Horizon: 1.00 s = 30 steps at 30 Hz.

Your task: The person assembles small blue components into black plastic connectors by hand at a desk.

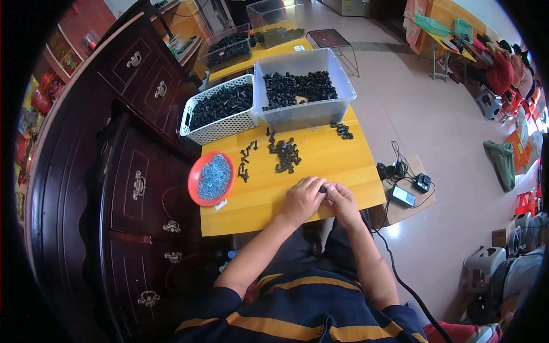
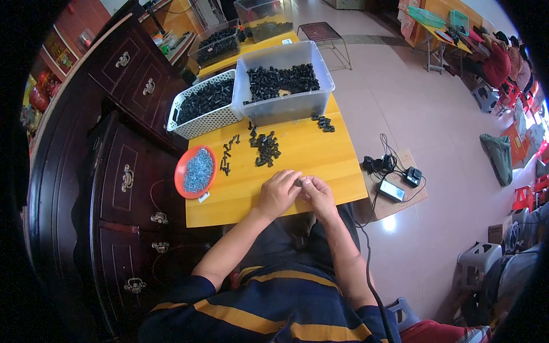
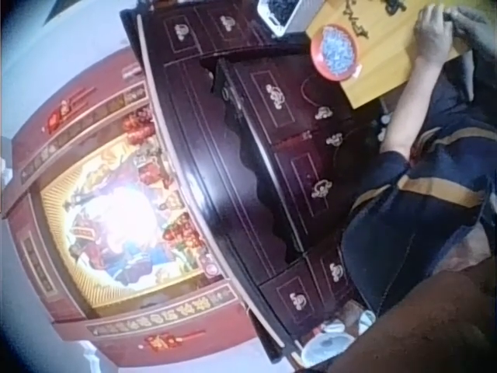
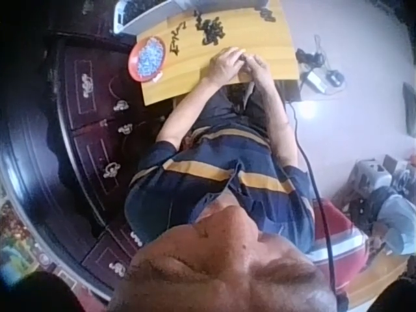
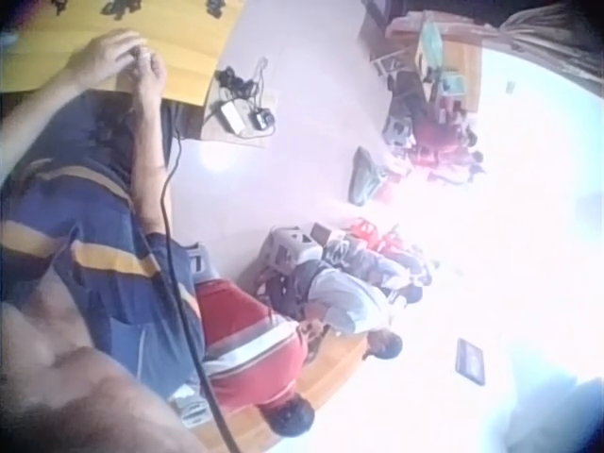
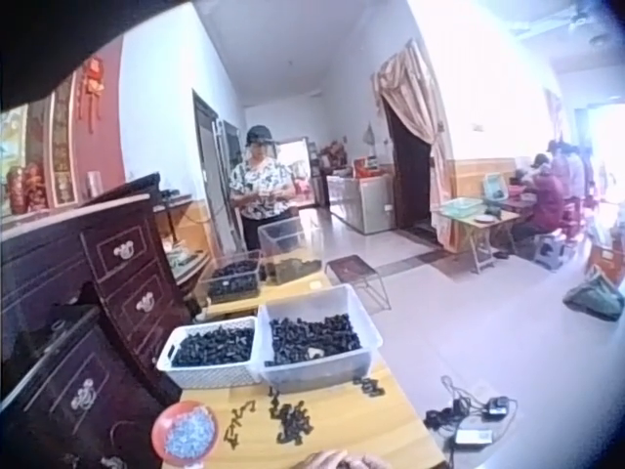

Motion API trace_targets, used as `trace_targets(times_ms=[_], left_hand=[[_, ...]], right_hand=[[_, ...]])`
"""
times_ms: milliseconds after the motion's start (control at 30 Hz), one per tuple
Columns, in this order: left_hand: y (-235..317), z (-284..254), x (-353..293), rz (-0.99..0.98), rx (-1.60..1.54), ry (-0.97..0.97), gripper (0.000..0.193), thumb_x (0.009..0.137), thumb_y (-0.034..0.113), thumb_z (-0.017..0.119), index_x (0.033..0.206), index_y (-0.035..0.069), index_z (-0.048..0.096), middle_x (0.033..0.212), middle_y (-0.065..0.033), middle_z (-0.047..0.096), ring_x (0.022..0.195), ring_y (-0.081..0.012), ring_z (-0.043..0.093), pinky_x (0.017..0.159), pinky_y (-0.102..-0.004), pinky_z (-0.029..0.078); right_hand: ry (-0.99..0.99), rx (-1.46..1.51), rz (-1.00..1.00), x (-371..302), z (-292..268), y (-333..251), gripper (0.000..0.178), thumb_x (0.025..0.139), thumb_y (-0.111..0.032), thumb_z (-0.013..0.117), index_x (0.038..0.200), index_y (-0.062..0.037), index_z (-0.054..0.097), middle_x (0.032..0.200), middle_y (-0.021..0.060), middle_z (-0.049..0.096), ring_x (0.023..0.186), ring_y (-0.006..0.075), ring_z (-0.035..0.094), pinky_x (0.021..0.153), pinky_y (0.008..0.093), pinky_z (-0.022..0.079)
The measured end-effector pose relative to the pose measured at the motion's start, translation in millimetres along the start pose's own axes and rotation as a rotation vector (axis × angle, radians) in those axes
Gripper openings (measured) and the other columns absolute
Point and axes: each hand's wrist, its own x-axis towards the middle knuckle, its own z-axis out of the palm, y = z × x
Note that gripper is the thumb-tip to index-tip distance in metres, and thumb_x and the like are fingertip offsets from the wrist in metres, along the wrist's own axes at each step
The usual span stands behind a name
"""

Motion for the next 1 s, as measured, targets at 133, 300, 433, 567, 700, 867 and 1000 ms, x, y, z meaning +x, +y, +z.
trace_targets(times_ms=[133,300,433,567,700,867,1000], left_hand=[[-4,-4,0,-0.032,-0.067,0.018,0.03,0.085,0.013,0.073,0.113,0.005,0.067,0.103,-0.0112,0.07,0.096,-0.0312,0.069,0.08,-0.0407,0.057],[4,-20,7,-0.121,-0.118,-0.006,0.027,0.086,0.013,0.073,0.111,0.005,0.067,0.1,-0.0123,0.071,0.092,-0.0324,0.07,0.079,-0.0409,0.056],[-5,-25,3,-0.144,-0.118,-0.009,0.027,0.085,0.013,0.076,0.109,0.004,0.068,0.096,-0.0146,0.071,0.087,-0.0333,0.07,0.075,-0.0397,0.056],[-18,-37,-10,-0.202,-0.103,-0.304,0.03,0.084,0.018,0.077,0.109,0.004,0.067,0.086,-0.013,0.07,0.079,-0.0311,0.069,0.071,-0.0409,0.055],[-35,-65,-6,-0.32,-0.13,-0.555,0.032,0.083,0.017,0.075,0.112,0.005,0.069,0.077,-0.0115,0.068,0.072,-0.0286,0.069,0.069,-0.0397,0.054],[-100,-112,35,-0.365,0.009,-0.471,0.032,0.085,0.012,0.065,0.116,0.004,0.069,0.077,-0.0121,0.07,0.073,-0.0257,0.07,0.071,-0.0387,0.055],[-179,-173,83,-0.445,-0.031,0.162,0.052,0.089,0.008,0.063,0.14,0.0,0.053,0.102,-0.02,0.073,0.089,-0.0273,0.074,0.078,-0.0355,0.057]], right_hand=[[0.011,0.165,-0.019,-4,8,-6,0.029,0.109,-0.027,0.051,0.12,-0.0029,0.062,0.103,0.0057,0.068,0.093,0.0142,0.065,0.087,0.0305,0.053],[0.04,0.171,-0.03,-4,7,-6,0.034,0.11,-0.031,0.046,0.122,-0.002,0.06,0.113,0.0117,0.069,0.104,0.0213,0.068,0.095,0.0359,0.055],[0.038,0.158,-0.019,-5,8,-8,0.031,0.11,-0.029,0.049,0.123,-0.0022,0.059,0.118,0.0146,0.068,0.107,0.0233,0.068,0.096,0.0367,0.055],[0.077,0.114,-0.011,-6,9,-7,0.03,0.109,-0.028,0.049,0.121,-0.0028,0.059,0.115,0.0124,0.069,0.106,0.0217,0.068,0.095,0.0359,0.055],[0.054,0.119,-0.011,-6,9,-8,0.028,0.109,-0.027,0.05,0.12,-0.0033,0.059,0.115,0.0119,0.068,0.105,0.021,0.068,0.095,0.0354,0.055],[0.078,0.106,0.002,-8,10,-12,0.025,0.108,-0.025,0.053,0.119,-0.004,0.059,0.112,0.0117,0.068,0.104,0.0211,0.068,0.094,0.0349,0.055],[0.056,0.092,0.007,-6,16,-11,0.023,0.108,-0.024,0.053,0.119,-0.0043,0.059,0.112,0.0114,0.069,0.103,0.0209,0.068,0.094,0.0345,0.055]])
